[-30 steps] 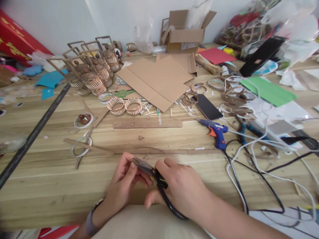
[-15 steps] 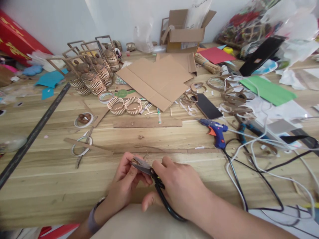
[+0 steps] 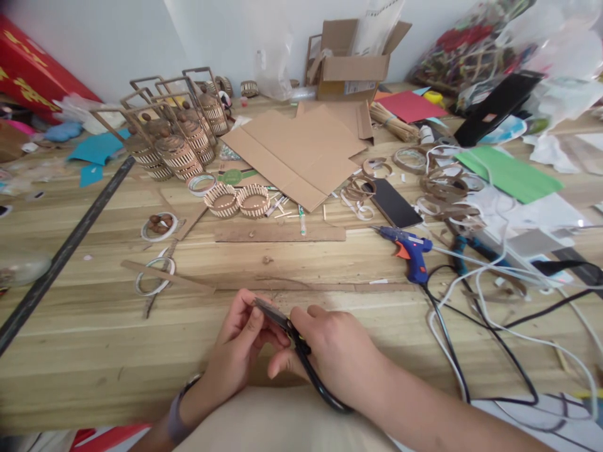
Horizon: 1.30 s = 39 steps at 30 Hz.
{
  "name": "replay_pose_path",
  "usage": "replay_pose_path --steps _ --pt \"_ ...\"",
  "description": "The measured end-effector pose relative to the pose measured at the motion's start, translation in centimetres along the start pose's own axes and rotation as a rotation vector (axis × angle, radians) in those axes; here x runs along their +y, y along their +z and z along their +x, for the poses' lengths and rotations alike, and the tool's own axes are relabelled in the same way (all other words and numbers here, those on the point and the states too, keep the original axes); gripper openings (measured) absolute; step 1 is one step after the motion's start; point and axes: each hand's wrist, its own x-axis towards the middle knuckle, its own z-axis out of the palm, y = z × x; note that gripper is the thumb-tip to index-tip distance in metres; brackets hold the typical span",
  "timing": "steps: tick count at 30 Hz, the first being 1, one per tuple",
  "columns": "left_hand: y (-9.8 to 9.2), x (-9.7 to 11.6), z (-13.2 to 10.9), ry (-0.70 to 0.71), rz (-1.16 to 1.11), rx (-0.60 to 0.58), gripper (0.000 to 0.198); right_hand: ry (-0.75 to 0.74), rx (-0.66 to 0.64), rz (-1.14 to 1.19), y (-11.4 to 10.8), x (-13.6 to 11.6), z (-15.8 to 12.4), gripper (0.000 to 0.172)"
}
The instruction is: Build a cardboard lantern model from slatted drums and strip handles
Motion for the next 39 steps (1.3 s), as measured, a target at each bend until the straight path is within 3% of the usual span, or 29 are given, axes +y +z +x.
replay_pose_path --steps 15,33,36,39 --pt "0.0 0.0 0.3 -0.039 0.061 0.083 0.036 -0.085 0.157 -0.103 1.3 0.9 0.4 0.052" --pt "0.4 0.2 0.2 -0.045 0.13 0.044 0.039 -0.013 0.025 0.081 0.4 0.4 0.9 0.052" --pt "-0.2 0.2 0.2 -0.035 0.147 0.132 0.037 -0.005 0.061 0.056 0.2 1.4 1.3 0.051" --pt "-1.4 0.6 0.2 0.005 0.167 0.323 0.037 0.152 0.104 -0.126 -1.0 3.6 2.6 0.043"
